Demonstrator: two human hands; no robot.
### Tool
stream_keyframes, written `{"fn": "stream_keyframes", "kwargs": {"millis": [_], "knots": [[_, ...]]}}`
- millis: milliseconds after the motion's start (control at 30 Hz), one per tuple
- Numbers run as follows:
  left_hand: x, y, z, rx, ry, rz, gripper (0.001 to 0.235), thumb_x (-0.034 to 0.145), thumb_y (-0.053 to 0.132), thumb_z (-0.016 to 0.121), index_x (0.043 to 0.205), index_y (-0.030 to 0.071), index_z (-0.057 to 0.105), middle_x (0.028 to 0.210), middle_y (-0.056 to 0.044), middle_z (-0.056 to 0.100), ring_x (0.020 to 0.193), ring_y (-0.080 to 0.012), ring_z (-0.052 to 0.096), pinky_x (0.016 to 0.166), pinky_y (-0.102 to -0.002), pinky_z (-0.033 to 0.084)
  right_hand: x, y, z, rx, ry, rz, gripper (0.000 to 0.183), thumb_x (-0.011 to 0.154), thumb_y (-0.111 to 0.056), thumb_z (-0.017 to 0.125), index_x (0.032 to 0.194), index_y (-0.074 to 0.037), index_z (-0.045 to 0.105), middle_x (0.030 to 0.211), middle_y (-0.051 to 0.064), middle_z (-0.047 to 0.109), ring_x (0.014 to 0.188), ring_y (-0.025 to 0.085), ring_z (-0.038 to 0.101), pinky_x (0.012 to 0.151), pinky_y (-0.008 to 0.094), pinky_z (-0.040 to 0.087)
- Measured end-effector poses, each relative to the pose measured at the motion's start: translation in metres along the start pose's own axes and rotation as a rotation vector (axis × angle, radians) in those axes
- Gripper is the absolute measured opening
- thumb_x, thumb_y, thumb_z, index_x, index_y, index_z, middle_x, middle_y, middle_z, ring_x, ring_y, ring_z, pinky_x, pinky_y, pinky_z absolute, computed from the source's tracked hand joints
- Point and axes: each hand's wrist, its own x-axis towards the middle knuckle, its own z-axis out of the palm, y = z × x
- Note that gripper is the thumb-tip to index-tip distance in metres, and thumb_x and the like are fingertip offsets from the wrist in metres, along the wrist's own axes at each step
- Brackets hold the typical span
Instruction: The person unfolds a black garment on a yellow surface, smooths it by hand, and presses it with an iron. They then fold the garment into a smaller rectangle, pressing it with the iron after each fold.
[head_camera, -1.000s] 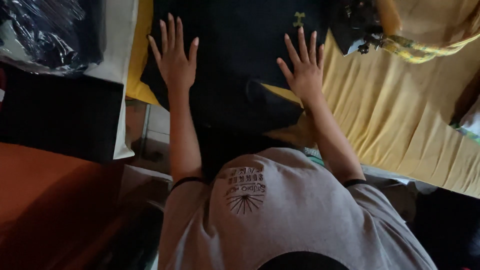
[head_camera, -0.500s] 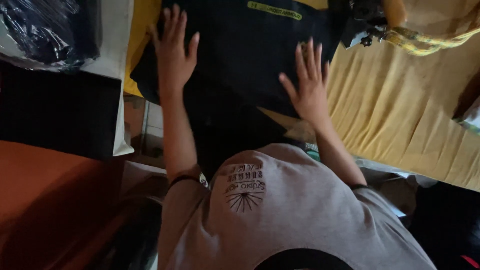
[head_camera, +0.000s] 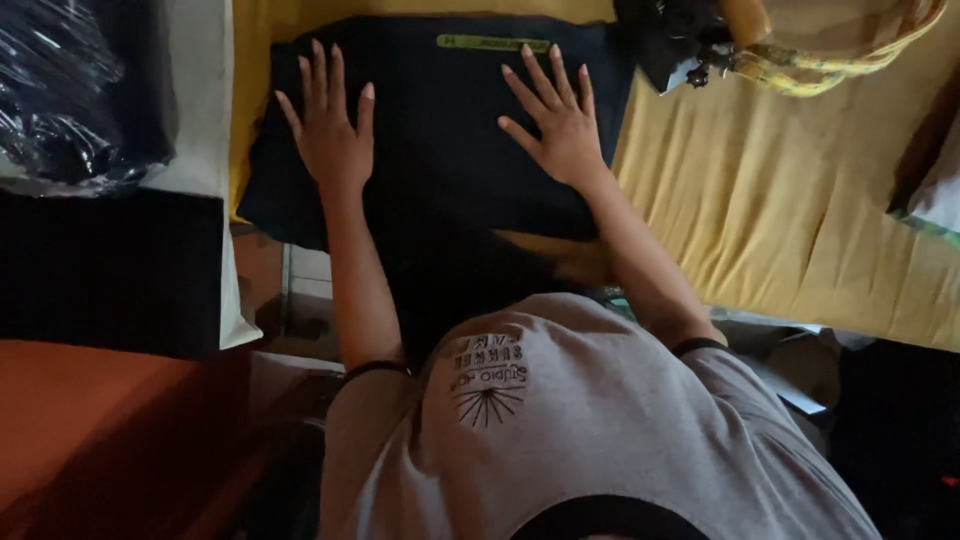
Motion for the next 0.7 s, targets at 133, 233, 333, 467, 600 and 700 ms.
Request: {"fn": "stream_keyframes", "kwargs": {"millis": [133, 233, 333, 467, 600, 700], "knots": [[0.0, -0.005, -0.004, -0.004, -0.004, -0.079, 0.062, 0.115, 0.055, 0.033, 0.168, 0.022, 0.03, 0.175, 0.0, 0.021, 0.164, -0.0216, 0.016, 0.131, -0.053, -0.002, 0.015, 0.015, -0.003, 0.053, -0.081, -0.013, 0.06, 0.112, -0.056, 0.054, 0.163, -0.027, 0.042, 0.173, 0.004, 0.028, 0.161, 0.028, 0.023, 0.128, 0.061, 0.011], [0.002, -0.011, -0.003, -0.046, 0.022, -0.099, 0.064, 0.115, 0.054, 0.034, 0.168, 0.02, 0.031, 0.175, -0.002, 0.02, 0.163, -0.022, 0.015, 0.131, -0.053, -0.002, 0.025, 0.036, 0.007, -0.025, 0.048, 0.061, 0.055, 0.118, -0.053, 0.051, 0.166, -0.028, 0.044, 0.173, 0.004, 0.029, 0.16, 0.031, 0.023, 0.128, 0.06, 0.012], [0.003, -0.014, -0.005, -0.045, 0.035, -0.052, 0.064, 0.116, 0.053, 0.035, 0.168, 0.016, 0.03, 0.174, -0.005, 0.02, 0.162, -0.0235, 0.014, 0.13, -0.054, -0.003, 0.03, 0.041, 0.011, -0.026, 0.099, 0.027, 0.053, 0.119, -0.051, 0.049, 0.166, -0.028, 0.045, 0.173, 0.003, 0.029, 0.16, 0.03, 0.023, 0.128, 0.06, 0.014], [-0.003, -0.005, 0.003, -0.026, 0.003, -0.073, 0.061, 0.116, 0.051, 0.039, 0.167, 0.019, 0.029, 0.175, -0.004, 0.02, 0.163, -0.0225, 0.014, 0.131, -0.055, -0.003, 0.022, 0.049, 0.009, -0.026, 0.147, 0.0, 0.052, 0.119, -0.046, 0.059, 0.166, -0.027, 0.046, 0.173, 0.004, 0.031, 0.16, 0.032, 0.025, 0.128, 0.06, 0.015], [-0.005, 0.034, 0.014, 0.033, 0.142, 0.055, 0.063, 0.12, 0.044, 0.048, 0.17, 0.014, 0.024, 0.177, -0.009, 0.02, 0.164, -0.0259, 0.012, 0.129, -0.063, -0.003, 0.016, 0.08, -0.011, 0.063, 0.424, 0.094, 0.065, 0.108, -0.028, 0.075, 0.164, -0.015, 0.045, 0.17, 0.017, 0.033, 0.159, 0.039, 0.03, 0.133, 0.057, 0.022], [-0.014, 0.088, 0.021, -0.036, 0.117, 0.214, 0.066, 0.117, 0.049, 0.051, 0.169, 0.019, 0.022, 0.176, -0.005, 0.017, 0.164, -0.0234, 0.011, 0.131, -0.063, -0.002, 0.011, 0.11, -0.049, -0.037, 0.554, 0.196, 0.064, 0.1, -0.022, 0.075, 0.157, -0.009, 0.05, 0.163, 0.023, 0.041, 0.151, 0.045, 0.037, 0.127, 0.058, 0.029]]}}
